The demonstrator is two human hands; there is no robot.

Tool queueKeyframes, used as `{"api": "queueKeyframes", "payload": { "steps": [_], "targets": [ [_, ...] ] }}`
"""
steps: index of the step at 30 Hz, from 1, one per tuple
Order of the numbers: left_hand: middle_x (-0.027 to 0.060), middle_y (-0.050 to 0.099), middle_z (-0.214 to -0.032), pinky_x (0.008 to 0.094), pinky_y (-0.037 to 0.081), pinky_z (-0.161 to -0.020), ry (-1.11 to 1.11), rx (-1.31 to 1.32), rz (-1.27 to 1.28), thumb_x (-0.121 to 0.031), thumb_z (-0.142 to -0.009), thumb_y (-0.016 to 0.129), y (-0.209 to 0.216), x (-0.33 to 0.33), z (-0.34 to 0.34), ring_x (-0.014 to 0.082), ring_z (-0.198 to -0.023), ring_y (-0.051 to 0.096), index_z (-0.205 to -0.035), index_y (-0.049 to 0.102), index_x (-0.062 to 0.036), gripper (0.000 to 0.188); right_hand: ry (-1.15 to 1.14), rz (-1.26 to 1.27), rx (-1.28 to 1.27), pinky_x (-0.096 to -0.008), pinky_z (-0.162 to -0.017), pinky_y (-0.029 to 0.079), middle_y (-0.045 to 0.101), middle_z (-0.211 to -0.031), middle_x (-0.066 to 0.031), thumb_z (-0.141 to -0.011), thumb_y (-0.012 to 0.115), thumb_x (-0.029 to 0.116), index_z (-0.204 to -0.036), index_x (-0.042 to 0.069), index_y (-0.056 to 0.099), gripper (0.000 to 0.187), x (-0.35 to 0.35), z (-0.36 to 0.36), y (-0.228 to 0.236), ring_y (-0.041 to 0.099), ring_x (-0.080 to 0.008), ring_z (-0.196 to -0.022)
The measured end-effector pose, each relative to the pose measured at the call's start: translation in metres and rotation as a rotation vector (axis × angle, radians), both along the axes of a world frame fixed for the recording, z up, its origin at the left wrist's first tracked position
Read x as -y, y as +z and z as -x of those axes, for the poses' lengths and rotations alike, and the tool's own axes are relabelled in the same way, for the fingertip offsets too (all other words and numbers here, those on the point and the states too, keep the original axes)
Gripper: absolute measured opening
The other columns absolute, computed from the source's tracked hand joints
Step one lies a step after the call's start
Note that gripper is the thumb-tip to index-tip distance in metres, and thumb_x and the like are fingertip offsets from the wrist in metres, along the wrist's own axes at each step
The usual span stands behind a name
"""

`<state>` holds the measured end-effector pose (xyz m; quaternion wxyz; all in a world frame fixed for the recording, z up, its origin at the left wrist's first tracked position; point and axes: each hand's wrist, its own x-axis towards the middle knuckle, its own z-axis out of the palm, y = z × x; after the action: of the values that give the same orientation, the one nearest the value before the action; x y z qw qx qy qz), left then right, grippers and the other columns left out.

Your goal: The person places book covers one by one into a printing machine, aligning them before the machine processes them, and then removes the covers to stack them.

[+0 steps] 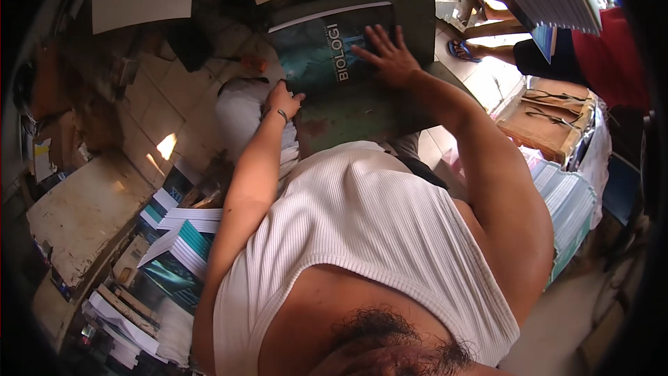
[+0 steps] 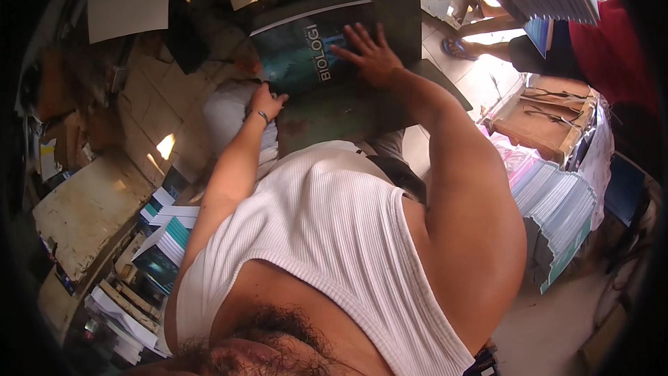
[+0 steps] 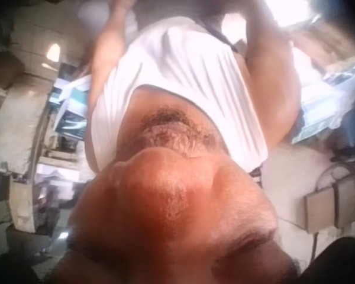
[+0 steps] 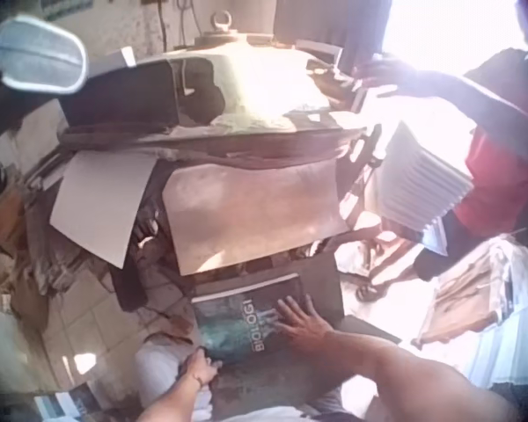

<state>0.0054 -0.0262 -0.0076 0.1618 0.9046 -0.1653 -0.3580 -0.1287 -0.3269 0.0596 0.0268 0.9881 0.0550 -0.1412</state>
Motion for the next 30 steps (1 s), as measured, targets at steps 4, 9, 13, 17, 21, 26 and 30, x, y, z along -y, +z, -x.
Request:
{"api": "queueKeyframes", "payload": {
  "steps": [4,9,13,17,21,26,30],
  "targets": [
    [0.0219,0.062,-0.118,0.043,0.047,-0.096,0.003,0.001,0.054,-0.034,-0.076,0.077,0.006,0.003,-0.001,0.0367,-0.113,0.059,-0.121,0.054,0.0006,0.061,-0.107,0.168,0.051,-0.0703,-0.11,0.009,0.003,-0.161,-0.0182,-0.079,0.07,0.031,-0.155,0.035,0.005,0.1,0.042,0.027,0.002,0.006,-0.0381,-0.149],
    [0.0217,0.06,-0.123,0.043,0.046,-0.097,0.022,0.085,0.097,-0.035,-0.075,0.078,-0.007,-0.006,0.002,0.037,-0.117,0.056,-0.124,0.052,0.0004,0.066,-0.318,0.038,0.298,-0.0628,-0.113,0.015,0.01,-0.158,-0.0209,-0.078,0.071,0.019,-0.153,0.029,0.018,0.093,0.06,0.015,0.02,0.012,-0.038,-0.147],
    [0.0121,0.062,-0.104,0.0349,0.05,-0.087,0.522,0.3,0.661,-0.028,-0.073,0.082,0.034,-0.007,0.003,0.0228,-0.098,0.061,-0.122,0.05,-0.0028,0.063,-0.466,-0.65,0.387,-0.0419,-0.106,0.04,0.05,-0.139,-0.0181,-0.081,0.07,0.016,-0.14,0.014,0.047,0.063,0.037,-0.039,0.059,0.05,-0.0303,-0.129],
    [0.0008,0.057,-0.094,0.0249,0.047,-0.08,0.306,-0.291,1.505,-0.005,-0.09,0.066,0.235,0.001,0.018,0.0075,-0.089,0.054,-0.106,0.054,-0.0063,0.02,-0.524,-1.669,0.397,-0.0334,-0.092,0.05,0.064,-0.116,-0.0102,-0.09,0.064,0.01,-0.128,0.003,0.055,0.04,0.008,-0.123,0.067,0.065,-0.0224,-0.103],
    [0.0107,0.06,-0.101,0.0313,0.049,-0.083,-0.26,-0.768,2.188,-0.009,-0.087,0.07,0.384,-0.015,0.063,0.0184,-0.092,0.06,-0.099,0.055,-0.0043,0.02,-0.285,-2.624,-0.113,-0.0414,-0.097,0.048,0.062,-0.118,-0.0134,-0.093,0.059,0.016,-0.128,0.004,0.055,0.037,0.033,-0.208,0.05,0.061,-0.0308,-0.11],
    [0.0141,0.06,-0.112,0.029,0.045,-0.081,-0.694,-0.911,2.207,0.001,-0.083,0.057,0.436,-0.078,0.088,0.0177,-0.098,0.058,-0.116,0.049,0.0073,0.035,0.01,-2.662,-0.383,-0.048,-0.109,0.035,0.051,-0.136,-0.0177,-0.095,0.055,0.017,-0.136,0.002,0.048,0.045,-0.023,-0.261,0.114,0.047,-0.0333,-0.126],
    [0.0121,0.057,-0.11,0.0276,0.043,-0.078,-0.872,-0.969,2.454,-0.005,-0.08,0.056,0.416,-0.063,0.095,0.0175,-0.092,0.055,-0.116,0.048,0.006,0.038,0.125,-2.658,-0.267,-0.052,-0.114,0.027,0.043,-0.144,-0.0191,-0.093,0.055,0.015,-0.14,0.002,0.044,0.049,-0.065,-0.279,0.198,0.037,-0.0344,-0.136]
  ]
}}
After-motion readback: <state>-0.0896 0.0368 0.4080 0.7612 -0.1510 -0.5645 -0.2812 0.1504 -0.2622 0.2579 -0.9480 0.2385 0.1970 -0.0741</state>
